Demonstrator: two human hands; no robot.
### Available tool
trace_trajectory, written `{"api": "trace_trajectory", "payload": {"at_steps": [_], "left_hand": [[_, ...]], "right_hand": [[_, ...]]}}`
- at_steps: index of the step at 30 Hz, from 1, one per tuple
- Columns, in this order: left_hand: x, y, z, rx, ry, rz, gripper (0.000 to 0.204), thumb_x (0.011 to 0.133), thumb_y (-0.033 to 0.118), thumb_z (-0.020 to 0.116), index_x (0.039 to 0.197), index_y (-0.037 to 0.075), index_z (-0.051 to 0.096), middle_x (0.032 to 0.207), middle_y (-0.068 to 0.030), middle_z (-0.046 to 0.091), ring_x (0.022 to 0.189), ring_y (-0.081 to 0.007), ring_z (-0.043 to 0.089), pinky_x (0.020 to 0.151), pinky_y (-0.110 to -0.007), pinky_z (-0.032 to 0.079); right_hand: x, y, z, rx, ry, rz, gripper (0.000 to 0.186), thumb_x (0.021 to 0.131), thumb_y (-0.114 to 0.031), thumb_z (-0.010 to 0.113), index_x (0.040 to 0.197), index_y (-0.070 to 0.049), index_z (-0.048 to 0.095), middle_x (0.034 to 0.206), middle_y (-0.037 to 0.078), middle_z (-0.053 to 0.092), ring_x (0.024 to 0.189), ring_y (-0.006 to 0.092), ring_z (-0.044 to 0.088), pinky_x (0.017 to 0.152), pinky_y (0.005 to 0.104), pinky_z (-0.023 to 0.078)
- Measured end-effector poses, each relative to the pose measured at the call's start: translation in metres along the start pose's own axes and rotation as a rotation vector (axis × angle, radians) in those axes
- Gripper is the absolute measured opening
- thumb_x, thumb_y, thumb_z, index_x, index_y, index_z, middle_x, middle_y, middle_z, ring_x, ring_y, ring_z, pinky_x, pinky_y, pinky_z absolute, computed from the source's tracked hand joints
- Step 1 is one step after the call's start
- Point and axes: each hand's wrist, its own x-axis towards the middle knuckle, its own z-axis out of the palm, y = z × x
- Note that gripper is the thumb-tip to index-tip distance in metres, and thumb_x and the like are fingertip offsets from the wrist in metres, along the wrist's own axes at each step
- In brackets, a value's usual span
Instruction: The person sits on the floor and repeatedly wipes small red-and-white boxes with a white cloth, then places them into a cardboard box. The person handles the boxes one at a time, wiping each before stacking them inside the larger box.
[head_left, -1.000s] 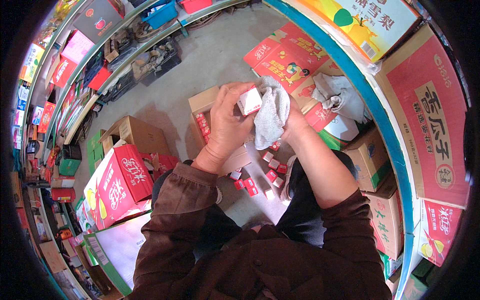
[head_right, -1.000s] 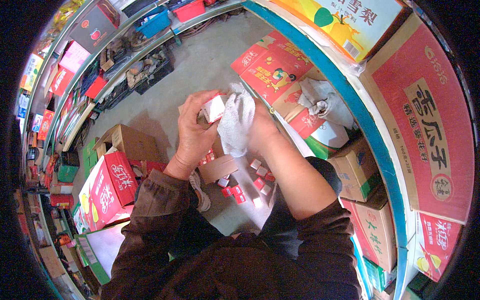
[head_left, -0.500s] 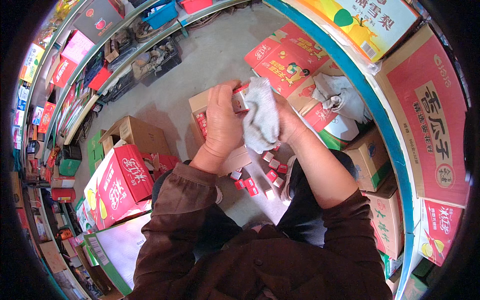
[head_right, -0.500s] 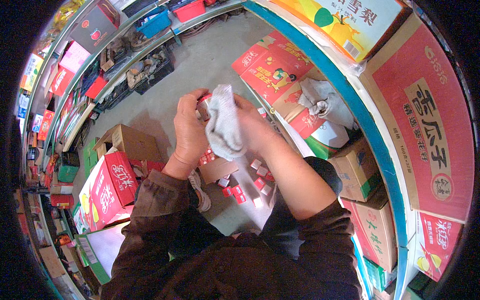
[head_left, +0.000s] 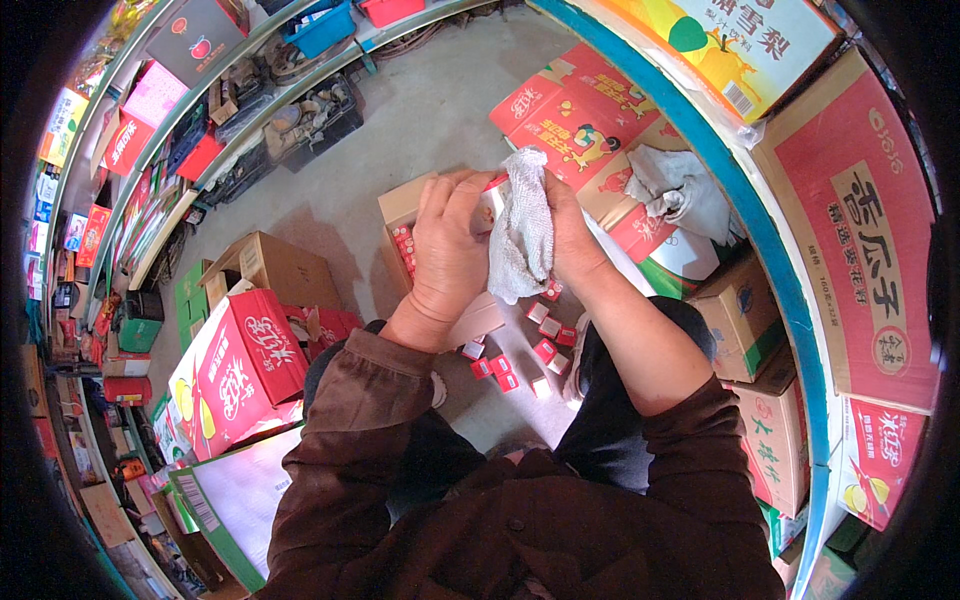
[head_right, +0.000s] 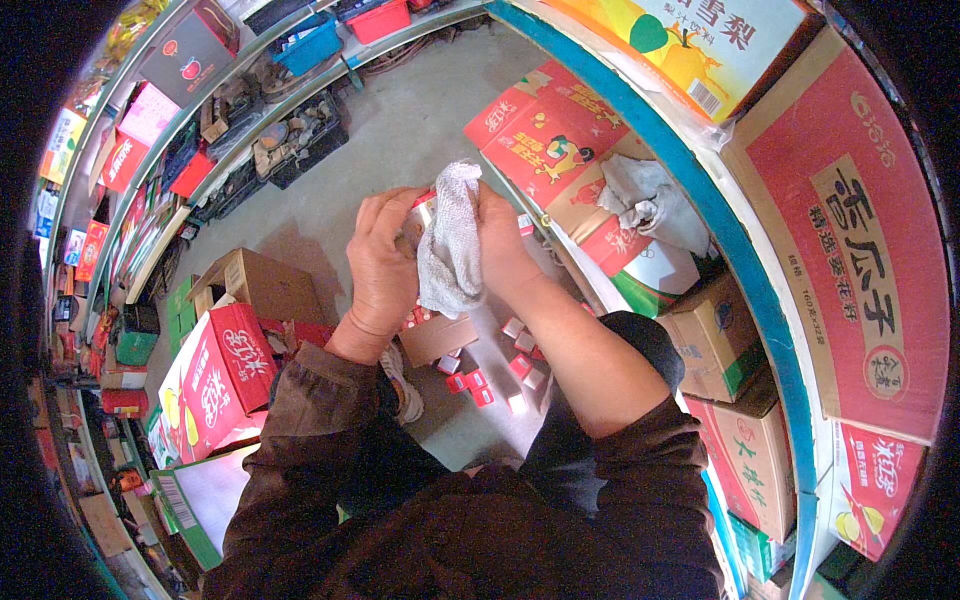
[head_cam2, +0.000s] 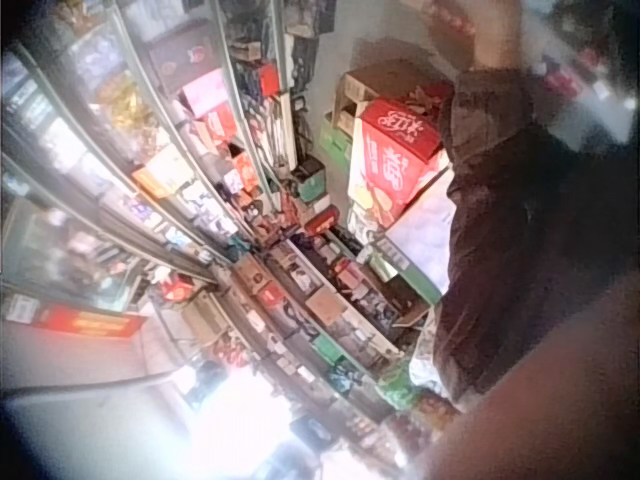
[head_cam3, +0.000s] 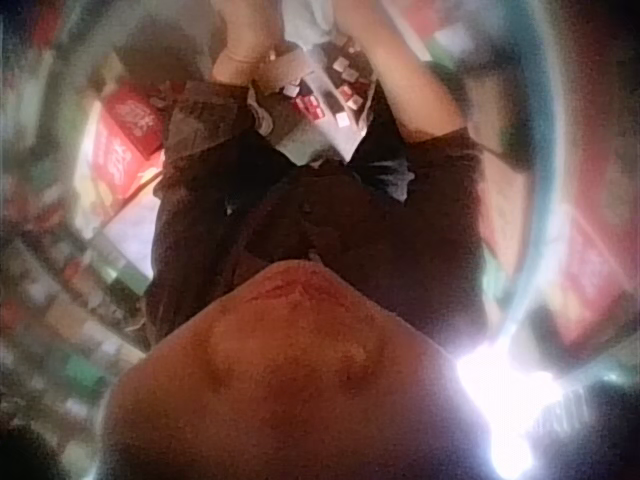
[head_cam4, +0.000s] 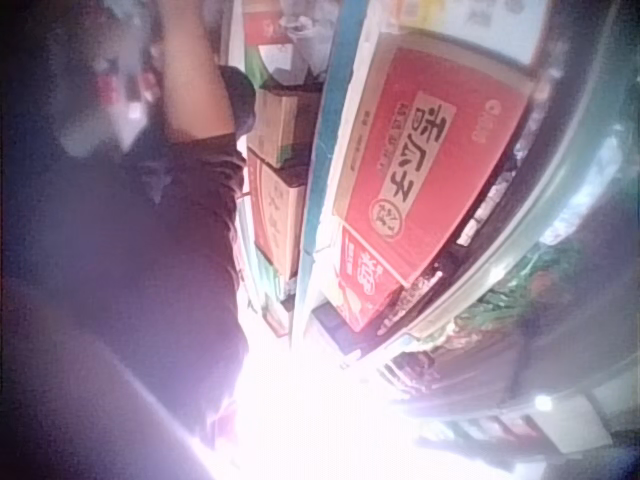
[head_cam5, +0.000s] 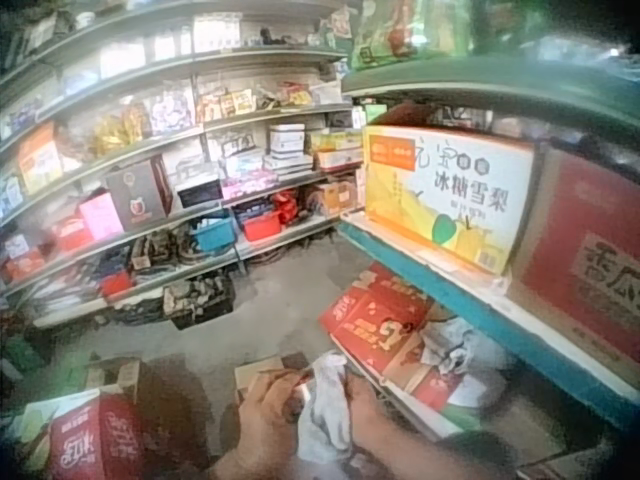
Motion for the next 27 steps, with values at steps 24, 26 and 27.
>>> {"api": "trace_trajectory", "payload": {"at_steps": [24, 26, 27], "left_hand": [[-0.005, 0.006, 0.003, -0.296, -0.068, -0.087, 0.068, 0.065, -0.007, 0.071, 0.128, 0.003, 0.048, 0.116, -0.0151, 0.053, 0.112, -0.0278, 0.052, 0.09, -0.033, 0.048], [-0.006, 0.004, 0.006, -0.451, -0.061, -0.184, 0.07, 0.069, -0.005, 0.071, 0.132, 0.002, 0.042, 0.117, -0.0161, 0.053, 0.114, -0.0265, 0.052, 0.092, -0.034, 0.047], [-0.007, 0.001, 0.008, -0.53, -0.055, -0.229, 0.071, 0.071, -0.003, 0.072, 0.135, 0.001, 0.039, 0.118, -0.0167, 0.053, 0.115, -0.0258, 0.051, 0.094, -0.034, 0.047]], "right_hand": [[0.0, -0.011, 0.002, 0.008, 0.19, -0.048, 0.028, 0.097, -0.021, 0.041, 0.116, -0.004, 0.052, 0.101, 0.006, 0.061, 0.088, 0.0135, 0.059, 0.078, 0.0288, 0.05], [-0.003, -0.016, 0.004, 0.028, 0.229, -0.07, 0.022, 0.097, -0.009, 0.043, 0.116, -0.004, 0.052, 0.102, 0.006, 0.061, 0.089, 0.0111, 0.058, 0.077, 0.0269, 0.05], [-0.004, -0.018, 0.006, 0.002, 0.193, -0.115, 0.023, 0.096, -0.009, 0.044, 0.117, -0.004, 0.052, 0.103, 0.006, 0.062, 0.089, 0.0112, 0.058, 0.078, 0.027, 0.05]]}}
